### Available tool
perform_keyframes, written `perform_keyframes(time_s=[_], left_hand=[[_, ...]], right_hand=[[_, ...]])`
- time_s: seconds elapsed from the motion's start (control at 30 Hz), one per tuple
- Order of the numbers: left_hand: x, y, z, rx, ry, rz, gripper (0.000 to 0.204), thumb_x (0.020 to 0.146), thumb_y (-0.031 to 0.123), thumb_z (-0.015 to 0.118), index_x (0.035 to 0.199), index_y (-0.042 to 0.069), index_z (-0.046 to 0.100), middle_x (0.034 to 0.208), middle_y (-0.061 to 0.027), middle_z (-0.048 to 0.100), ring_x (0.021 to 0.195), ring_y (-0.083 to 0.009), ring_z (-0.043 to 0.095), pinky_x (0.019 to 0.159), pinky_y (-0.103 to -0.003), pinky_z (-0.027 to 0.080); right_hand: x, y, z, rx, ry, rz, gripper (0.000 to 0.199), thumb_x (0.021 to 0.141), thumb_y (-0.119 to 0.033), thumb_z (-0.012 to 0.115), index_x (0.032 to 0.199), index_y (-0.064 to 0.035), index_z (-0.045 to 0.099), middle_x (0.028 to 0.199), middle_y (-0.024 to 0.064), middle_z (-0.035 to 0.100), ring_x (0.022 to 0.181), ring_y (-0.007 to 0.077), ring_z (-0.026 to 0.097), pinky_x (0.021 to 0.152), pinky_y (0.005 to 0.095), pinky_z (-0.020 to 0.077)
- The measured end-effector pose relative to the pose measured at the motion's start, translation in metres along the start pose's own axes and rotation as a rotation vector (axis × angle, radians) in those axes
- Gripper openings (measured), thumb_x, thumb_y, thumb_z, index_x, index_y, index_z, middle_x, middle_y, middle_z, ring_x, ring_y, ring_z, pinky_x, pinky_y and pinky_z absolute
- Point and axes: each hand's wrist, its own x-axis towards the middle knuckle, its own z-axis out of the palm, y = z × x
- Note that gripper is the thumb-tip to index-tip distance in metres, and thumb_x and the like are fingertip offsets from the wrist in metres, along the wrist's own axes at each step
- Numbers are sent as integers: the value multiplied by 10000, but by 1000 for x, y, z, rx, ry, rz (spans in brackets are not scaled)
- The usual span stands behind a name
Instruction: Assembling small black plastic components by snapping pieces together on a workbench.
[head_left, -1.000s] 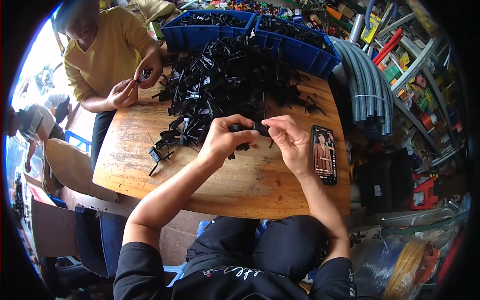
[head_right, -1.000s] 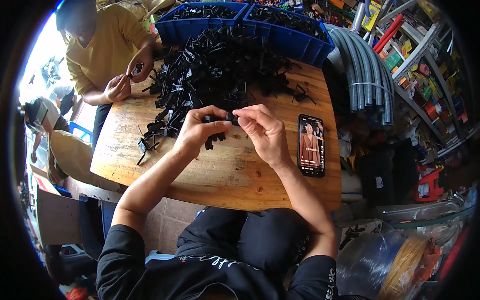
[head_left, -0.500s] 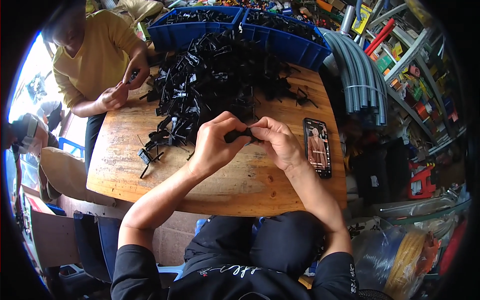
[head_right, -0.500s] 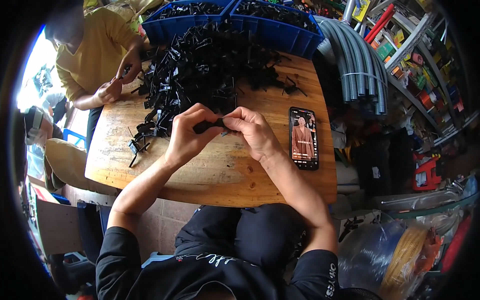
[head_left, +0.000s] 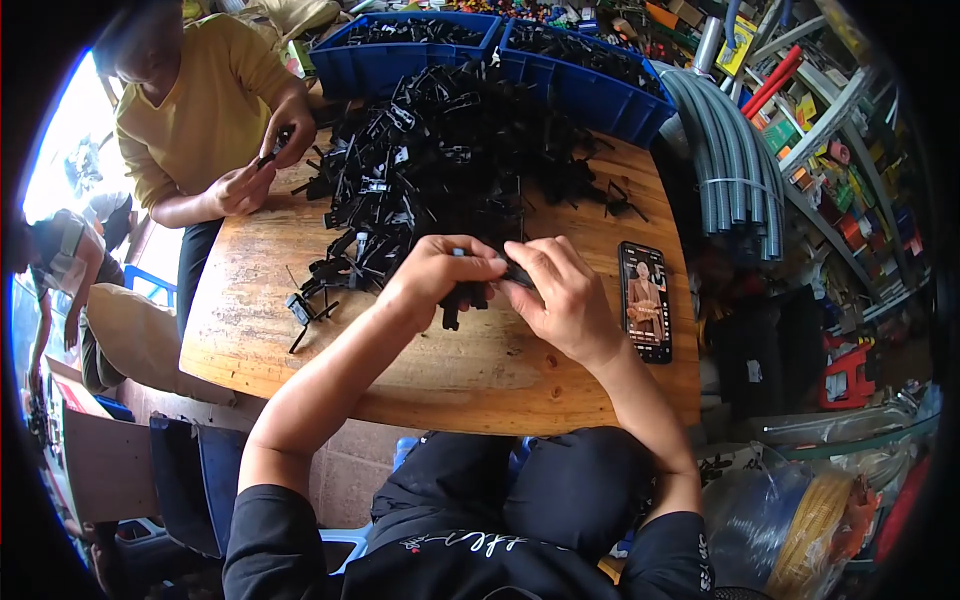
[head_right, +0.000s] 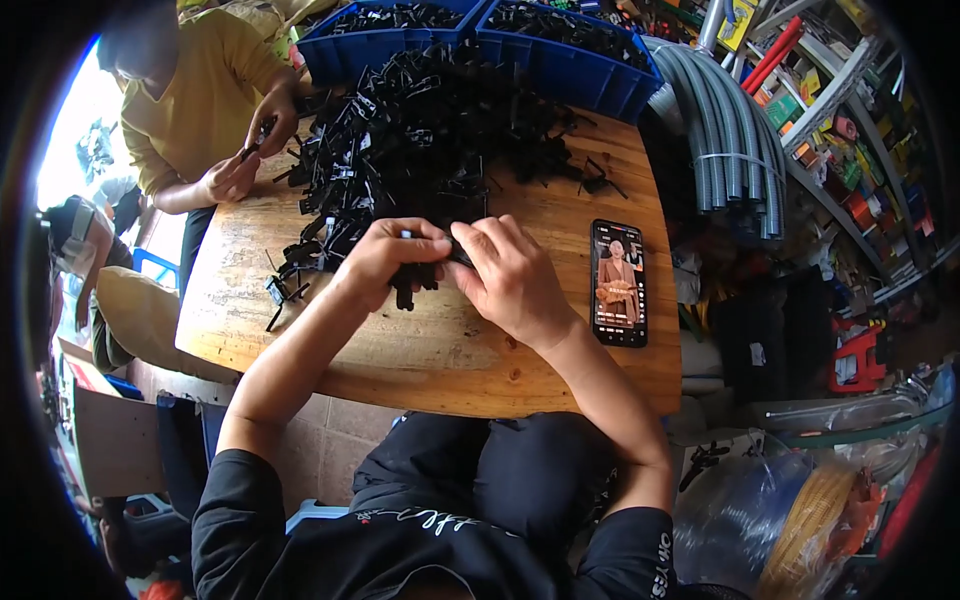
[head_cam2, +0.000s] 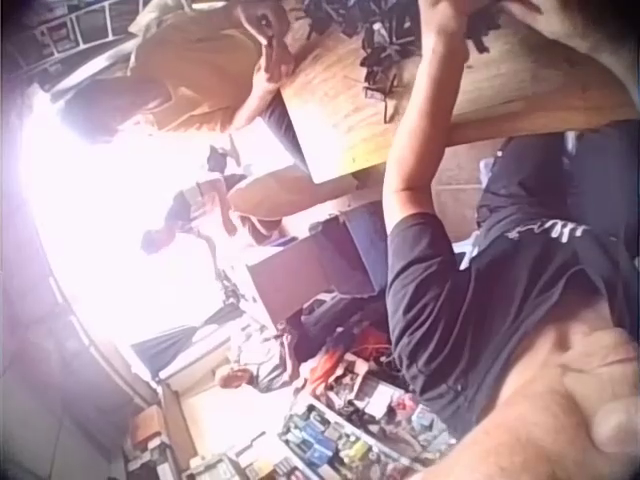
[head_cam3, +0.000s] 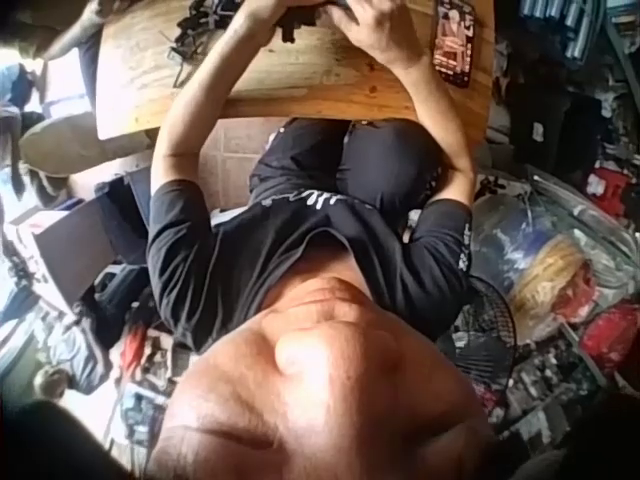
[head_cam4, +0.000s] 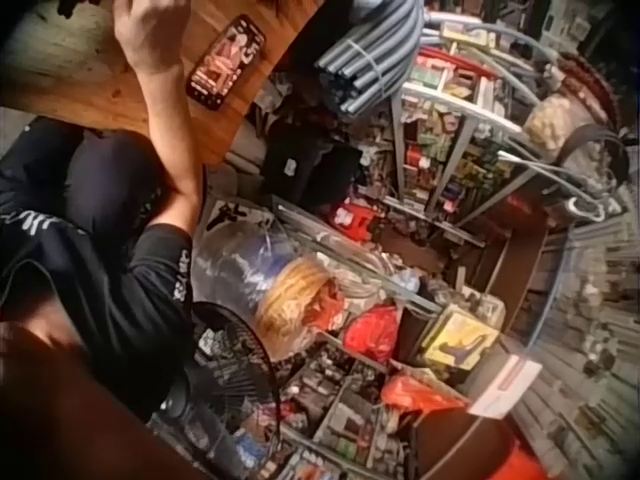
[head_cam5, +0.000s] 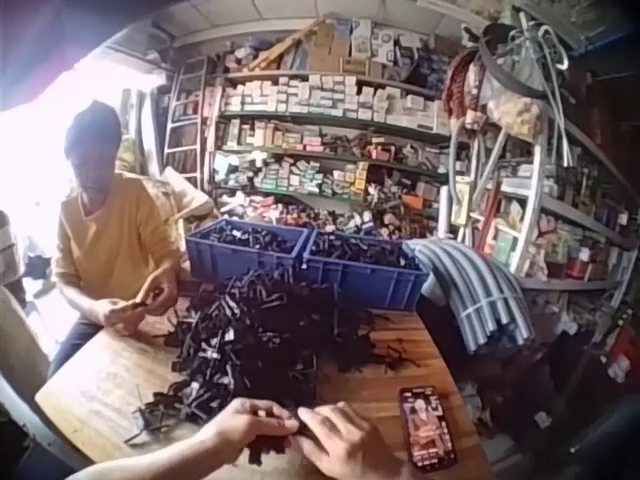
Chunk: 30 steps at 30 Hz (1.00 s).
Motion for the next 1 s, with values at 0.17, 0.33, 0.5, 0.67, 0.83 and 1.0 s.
perform_keyframes(time_s=[0.17,0.33,0.5,0.67,0.83,1.0], left_hand=[[-1,-7,8,187,77,139,139,743,131,711,799,19,650,610,-18,592,502,-54,516,420,-188,373],[0,-3,3,361,137,225,172,741,149,708,845,20,662,621,-16,594,512,-36,491,430,-198,382],[-1,11,8,276,306,430,177,795,139,638,862,-25,633,711,-38,625,668,-86,562,624,-211,447],[-18,7,18,740,356,1088,234,785,165,607,962,13,612,1011,-140,560,901,-281,547,763,-350,457],[-14,8,31,1019,454,1052,482,848,450,459,1143,80,552,1139,-97,524,1066,-265,472,918,-391,301],[5,9,28,1145,476,999,631,856,475,443,1328,59,394,1391,-201,306,1299,-371,253,1050,-495,166]], right_hand=[[-5,1,12,-35,-45,59,339,689,-26,687,992,6,538,794,115,559,724,280,582,613,349,486],[-2,2,23,-86,-14,43,345,684,3,673,1000,7,535,795,129,570,715,302,593,593,347,495],[-1,9,29,1046,-88,812,213,893,-223,559,1028,-59,547,887,47,613,805,193,621,691,313,515],[27,-8,36,1986,-153,1103,165,911,-270,462,973,-142,547,952,2,554,888,136,554,769,317,485],[32,-11,48,2121,131,1042,229,920,-316,425,987,-130,541,1027,18,543,1009,143,498,929,304,396],[42,-6,51,2012,302,1068,428,920,-435,406,1163,-97,507,1150,77,544,1105,207,498,971,356,382]])
